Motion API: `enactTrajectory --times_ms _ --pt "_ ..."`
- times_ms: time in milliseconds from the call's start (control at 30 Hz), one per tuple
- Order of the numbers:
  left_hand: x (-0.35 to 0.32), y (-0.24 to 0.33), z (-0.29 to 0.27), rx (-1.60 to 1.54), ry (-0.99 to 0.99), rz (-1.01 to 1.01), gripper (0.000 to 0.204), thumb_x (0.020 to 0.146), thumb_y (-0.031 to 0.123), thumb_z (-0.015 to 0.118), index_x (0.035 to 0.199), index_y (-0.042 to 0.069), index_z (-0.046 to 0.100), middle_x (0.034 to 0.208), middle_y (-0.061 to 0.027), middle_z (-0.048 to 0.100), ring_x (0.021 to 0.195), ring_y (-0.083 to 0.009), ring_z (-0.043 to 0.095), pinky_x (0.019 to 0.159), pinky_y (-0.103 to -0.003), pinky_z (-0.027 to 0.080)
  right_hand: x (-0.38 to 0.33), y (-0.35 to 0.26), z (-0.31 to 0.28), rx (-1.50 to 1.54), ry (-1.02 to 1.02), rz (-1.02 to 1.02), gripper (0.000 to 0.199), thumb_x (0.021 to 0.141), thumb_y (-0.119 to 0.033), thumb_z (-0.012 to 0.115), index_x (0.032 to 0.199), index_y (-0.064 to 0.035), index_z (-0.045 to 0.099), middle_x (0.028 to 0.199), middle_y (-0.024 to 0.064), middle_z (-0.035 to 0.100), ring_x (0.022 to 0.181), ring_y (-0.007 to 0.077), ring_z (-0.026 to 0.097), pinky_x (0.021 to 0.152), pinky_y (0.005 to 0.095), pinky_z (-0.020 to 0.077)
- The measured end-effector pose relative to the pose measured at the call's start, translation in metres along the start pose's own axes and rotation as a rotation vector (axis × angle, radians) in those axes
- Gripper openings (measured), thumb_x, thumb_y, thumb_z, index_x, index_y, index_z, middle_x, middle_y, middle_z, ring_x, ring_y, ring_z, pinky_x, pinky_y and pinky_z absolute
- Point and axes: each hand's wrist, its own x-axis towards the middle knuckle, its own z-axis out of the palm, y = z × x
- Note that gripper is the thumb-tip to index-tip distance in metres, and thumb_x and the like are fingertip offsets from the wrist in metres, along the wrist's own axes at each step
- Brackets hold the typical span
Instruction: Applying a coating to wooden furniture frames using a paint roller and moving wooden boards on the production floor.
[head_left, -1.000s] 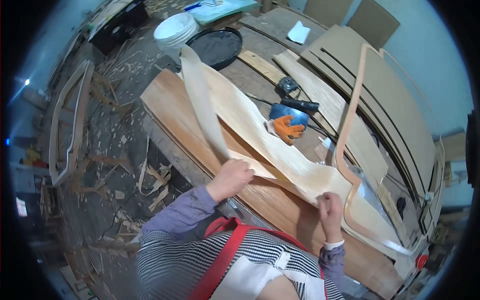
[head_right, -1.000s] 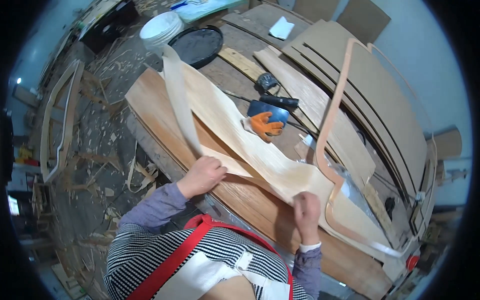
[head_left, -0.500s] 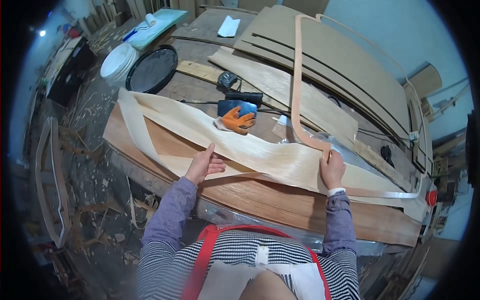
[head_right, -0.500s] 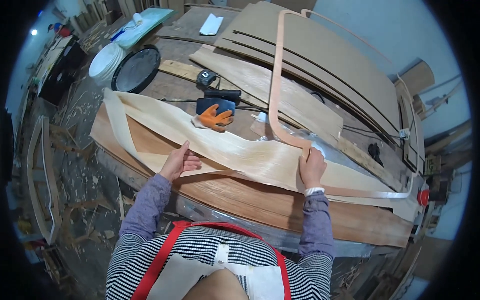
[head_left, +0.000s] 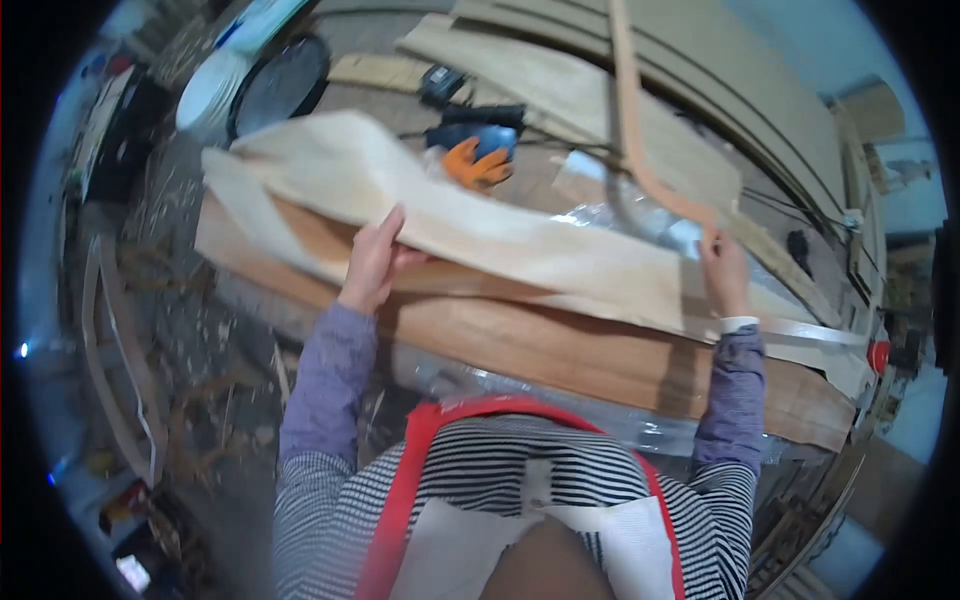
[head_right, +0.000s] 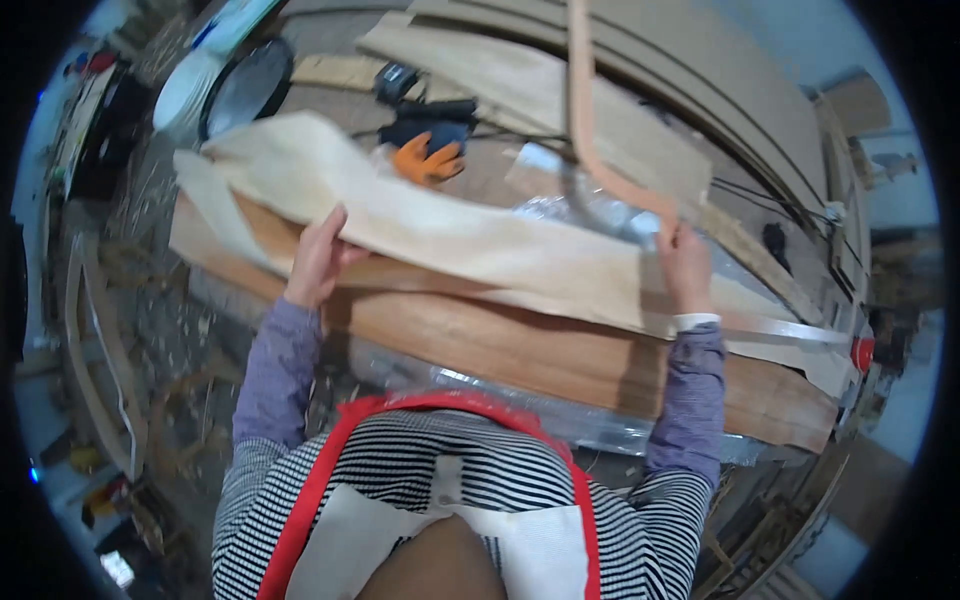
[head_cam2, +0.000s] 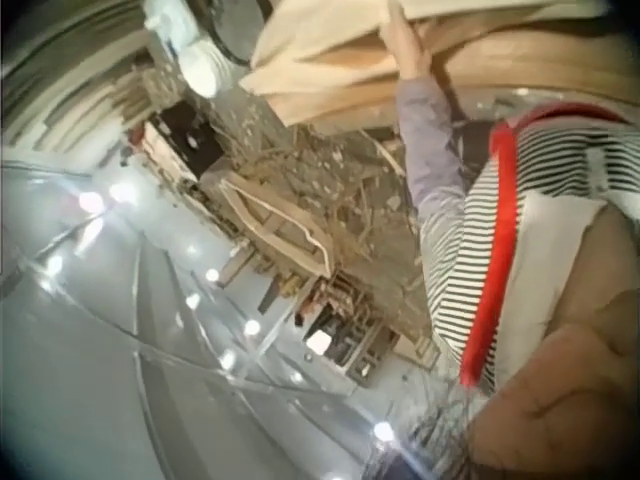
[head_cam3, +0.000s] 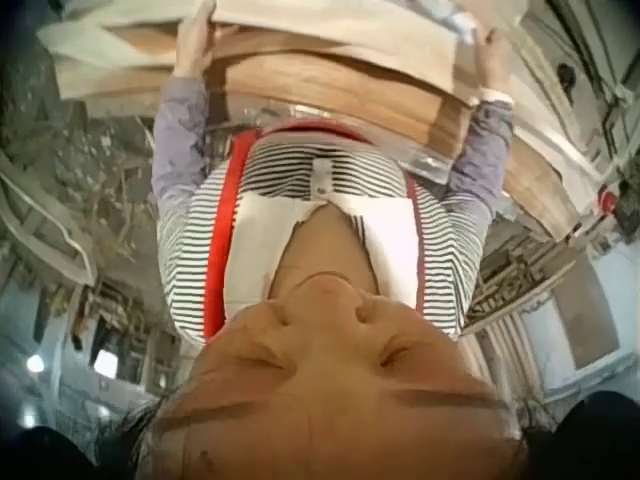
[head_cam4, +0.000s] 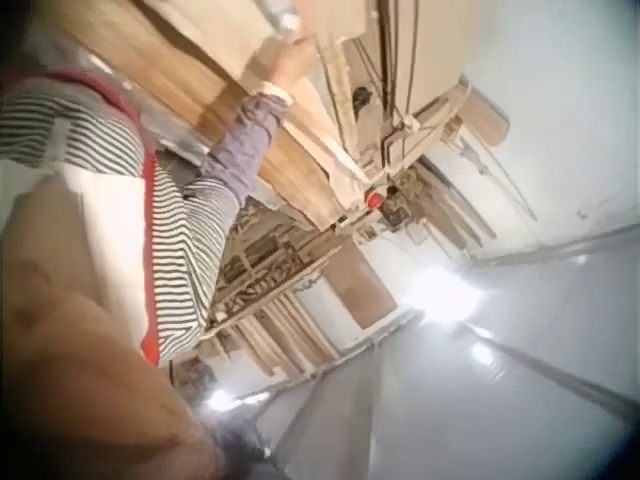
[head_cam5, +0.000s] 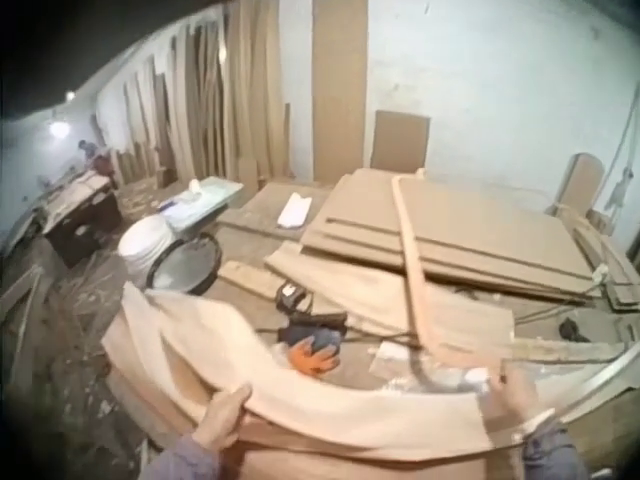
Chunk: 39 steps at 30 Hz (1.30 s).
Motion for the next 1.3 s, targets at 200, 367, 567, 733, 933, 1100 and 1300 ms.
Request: enactTrajectory --times_ms 200,367,567,733,933,1100,1300 --pt "-0.06 0.019 -0.063 0.258 0.121 0.162 0.034 0.098 0.023 0.059 0.121 -0.002 0.059 0.108 -0.0117 0.067 0.095 -0.0185 0.067 0.079 -0.03 0.056 -0.075 -0.043 -0.007 0.317 0.071 -0.101 0.02 0.091 -0.011 0.062 0.108 -0.0011 0.064 0.099 0.0125 0.066 0.085 0.0222 0.064 0.072 0.0348 0.0499" --pt "-0.141 -0.067 -0.139 0.77 0.456 0.281 0.019 0.089 0.014 0.068 0.102 -0.001 0.069 0.087 -0.0074 0.07 0.08 -0.016 0.066 0.073 -0.03 0.053 -0.19 -0.112 0.03 0.535 -0.253 -0.325 0.018 0.088 -0.009 0.065 0.104 -0.0011 0.065 0.089 0.0128 0.066 0.075 0.023 0.064 0.067 0.0332 0.0507" --pt "-0.173 -0.153 -0.082 1.216 0.104 0.641 0.018 0.078 0.008 0.067 0.097 0.005 0.067 0.094 -0.0124 0.063 0.088 -0.0316 0.062 0.075 -0.038 0.052 -0.248 -0.196 0.092 0.603 -0.606 -0.658 0.023 0.082 -0.012 0.069 0.102 -0.0017 0.064 0.089 0.0175 0.066 0.081 0.0347 0.064 0.071 0.0414 0.052" --pt "-0.149 -0.179 -0.073 1.496 0.036 0.745 0.016 0.073 0.013 0.062 0.088 0.007 0.063 0.101 -0.0124 0.06 0.097 -0.0309 0.058 0.081 -0.041 0.047 -0.27 -0.226 0.128 0.449 -0.547 -0.749 0.025 0.08 -0.013 0.07 0.101 -0.0019 0.062 0.089 0.0192 0.064 0.083 0.0393 0.063 0.074 0.0454 0.051" --pt "-0.143 -0.173 -0.077 1.532 -0.064 0.991 0.011 0.078 0.014 0.059 0.086 0.009 0.064 0.098 -0.01 0.062 0.097 -0.0273 0.058 0.086 -0.042 0.042 -0.287 -0.247 0.147 0.353 -0.392 -0.764 0.027 0.078 -0.017 0.071 0.099 -0.0026 0.061 0.087 0.0187 0.062 0.082 0.0393 0.062 0.072 0.0475 0.0506" --pt "-0.153 -0.169 -0.092 1.531 -0.295 0.879 0.01 0.073 0.014 0.063 0.083 0.01 0.061 0.082 -0.0091 0.062 0.091 -0.0278 0.06 0.083 -0.041 0.041 -0.288 -0.26 0.149 0.207 -0.408 -0.736 0.025 0.077 -0.019 0.071 0.095 -0.0036 0.061 0.086 0.0175 0.06 0.083 0.0383 0.06 0.071 0.0475 0.0499" --pt "-0.156 -0.124 -0.062 1.43 -0.473 0.946 0.016 0.067 0.007 0.066 0.08 0.01 0.056 0.081 -0.0092 0.058 0.086 -0.0295 0.057 0.083 -0.044 0.041 -0.275 -0.251 0.121 0.395 -0.212 -0.765 0.013 0.078 -0.015 0.069 0.081 -0.0054 0.06 0.077 0.0146 0.057 0.074 0.0363 0.058 0.065 0.0457 0.0476"
